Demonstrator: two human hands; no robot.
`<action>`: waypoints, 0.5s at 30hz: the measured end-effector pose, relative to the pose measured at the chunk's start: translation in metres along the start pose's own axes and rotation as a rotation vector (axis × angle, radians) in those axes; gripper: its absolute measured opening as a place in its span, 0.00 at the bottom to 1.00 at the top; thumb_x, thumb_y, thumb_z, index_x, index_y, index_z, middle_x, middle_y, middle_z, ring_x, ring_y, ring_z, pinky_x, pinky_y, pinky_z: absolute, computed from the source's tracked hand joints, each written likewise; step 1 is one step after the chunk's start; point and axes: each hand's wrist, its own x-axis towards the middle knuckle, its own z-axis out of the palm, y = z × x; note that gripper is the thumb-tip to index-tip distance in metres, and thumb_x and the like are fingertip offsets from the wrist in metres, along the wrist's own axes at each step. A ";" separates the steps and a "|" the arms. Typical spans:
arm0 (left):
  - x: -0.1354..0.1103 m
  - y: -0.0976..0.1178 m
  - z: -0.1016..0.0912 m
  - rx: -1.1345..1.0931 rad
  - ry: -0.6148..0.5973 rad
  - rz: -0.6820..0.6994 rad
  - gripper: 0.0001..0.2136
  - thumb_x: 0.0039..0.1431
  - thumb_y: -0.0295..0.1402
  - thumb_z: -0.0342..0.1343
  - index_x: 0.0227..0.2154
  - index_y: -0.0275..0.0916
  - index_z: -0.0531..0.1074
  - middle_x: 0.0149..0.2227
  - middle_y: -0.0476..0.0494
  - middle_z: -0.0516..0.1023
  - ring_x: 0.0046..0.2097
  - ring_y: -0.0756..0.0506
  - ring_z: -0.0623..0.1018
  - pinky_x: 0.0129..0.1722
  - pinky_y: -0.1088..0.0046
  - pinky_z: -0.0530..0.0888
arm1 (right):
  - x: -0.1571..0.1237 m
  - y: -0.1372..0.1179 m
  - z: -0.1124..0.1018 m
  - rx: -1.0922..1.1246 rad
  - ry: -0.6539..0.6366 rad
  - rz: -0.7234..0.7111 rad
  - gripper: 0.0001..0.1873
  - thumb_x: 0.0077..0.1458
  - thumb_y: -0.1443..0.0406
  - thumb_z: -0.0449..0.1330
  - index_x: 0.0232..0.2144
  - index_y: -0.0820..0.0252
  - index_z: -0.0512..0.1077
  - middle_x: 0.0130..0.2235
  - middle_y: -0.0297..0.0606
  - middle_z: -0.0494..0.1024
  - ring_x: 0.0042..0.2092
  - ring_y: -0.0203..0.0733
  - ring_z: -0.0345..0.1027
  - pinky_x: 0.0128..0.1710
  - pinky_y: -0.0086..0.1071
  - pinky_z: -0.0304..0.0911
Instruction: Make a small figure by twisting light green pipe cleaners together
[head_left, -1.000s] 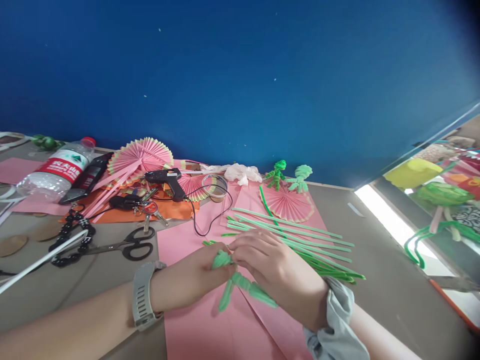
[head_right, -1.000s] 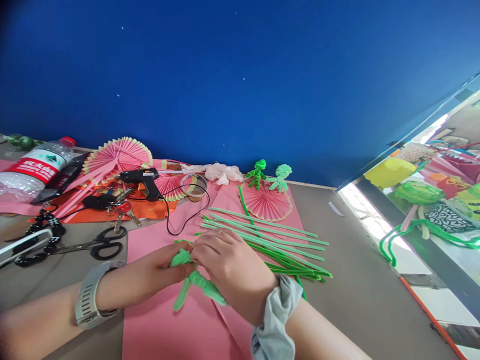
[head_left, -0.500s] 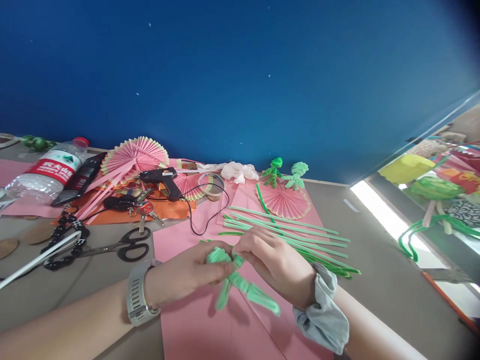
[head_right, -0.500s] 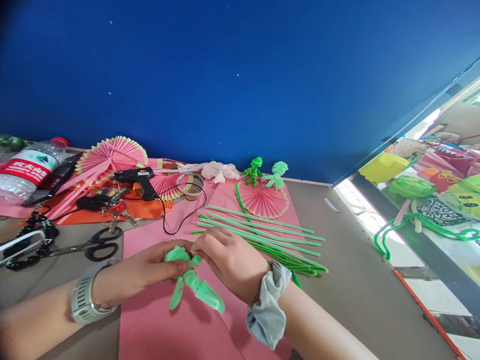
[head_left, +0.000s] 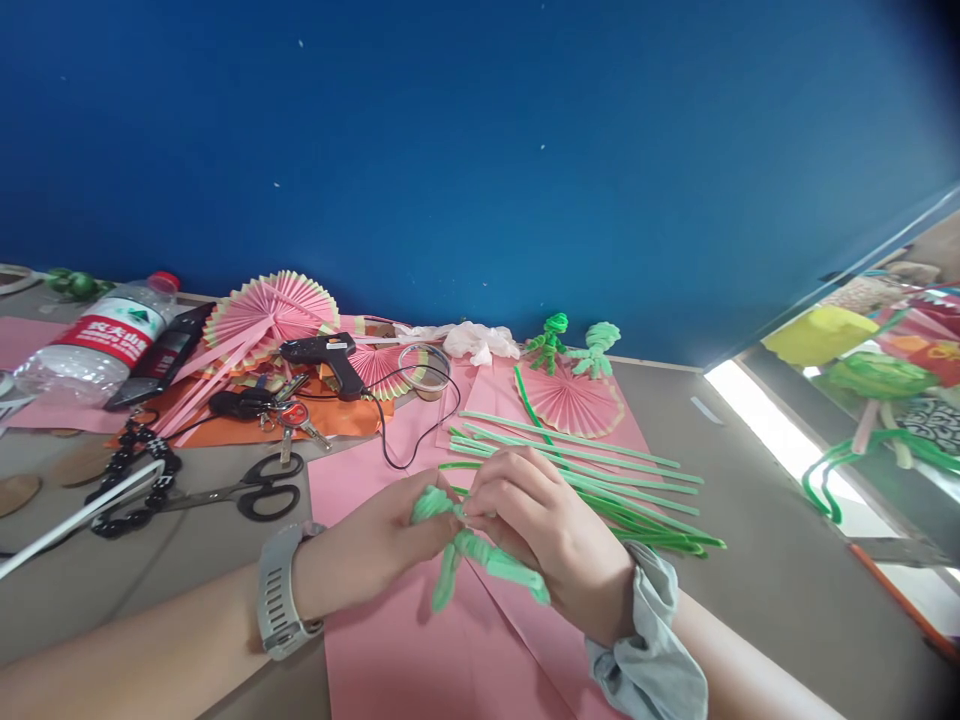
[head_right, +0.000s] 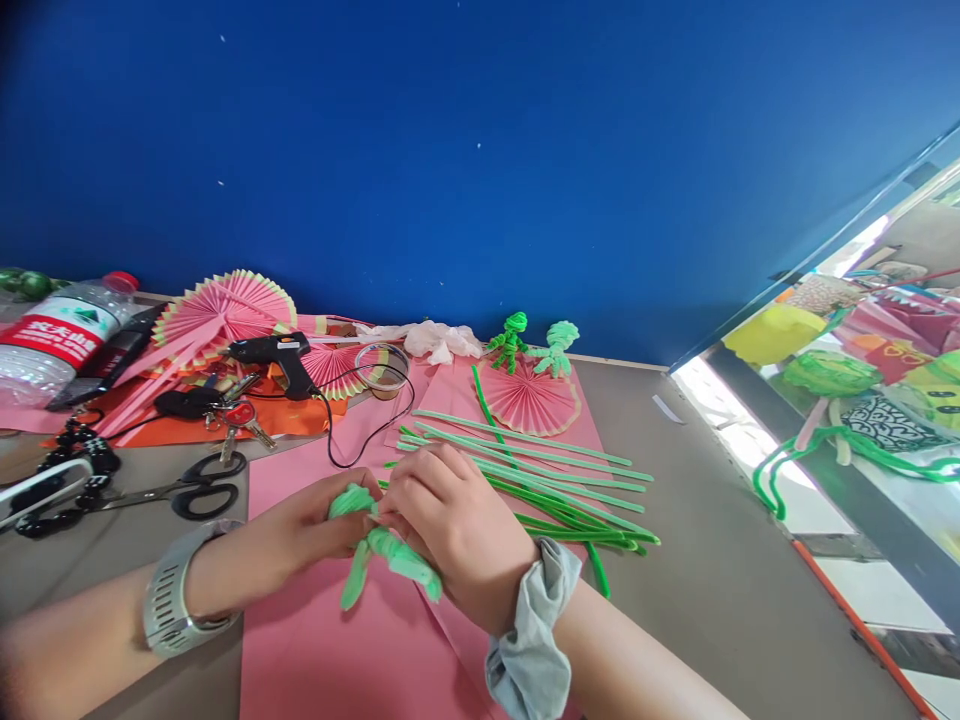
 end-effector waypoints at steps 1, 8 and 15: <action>0.000 -0.001 0.001 -0.048 0.003 -0.006 0.07 0.57 0.37 0.49 0.30 0.37 0.64 0.27 0.52 0.60 0.29 0.51 0.60 0.30 0.76 0.61 | 0.000 -0.001 -0.001 0.026 -0.003 0.023 0.05 0.57 0.72 0.50 0.33 0.60 0.64 0.36 0.40 0.68 0.38 0.40 0.60 0.39 0.36 0.60; 0.001 0.001 0.004 -0.481 -0.027 -0.056 0.04 0.57 0.31 0.50 0.31 0.36 0.66 0.24 0.53 0.58 0.26 0.53 0.57 0.27 0.78 0.59 | 0.000 0.002 -0.004 -0.009 0.116 -0.010 0.14 0.50 0.78 0.51 0.36 0.59 0.66 0.37 0.39 0.67 0.39 0.40 0.60 0.38 0.36 0.61; 0.001 0.000 0.007 -0.699 -0.003 -0.018 0.04 0.55 0.29 0.53 0.28 0.34 0.70 0.22 0.53 0.61 0.23 0.55 0.60 0.23 0.80 0.63 | -0.006 0.012 0.002 -0.190 0.251 -0.192 0.12 0.54 0.75 0.50 0.39 0.57 0.64 0.44 0.43 0.67 0.48 0.45 0.58 0.45 0.41 0.60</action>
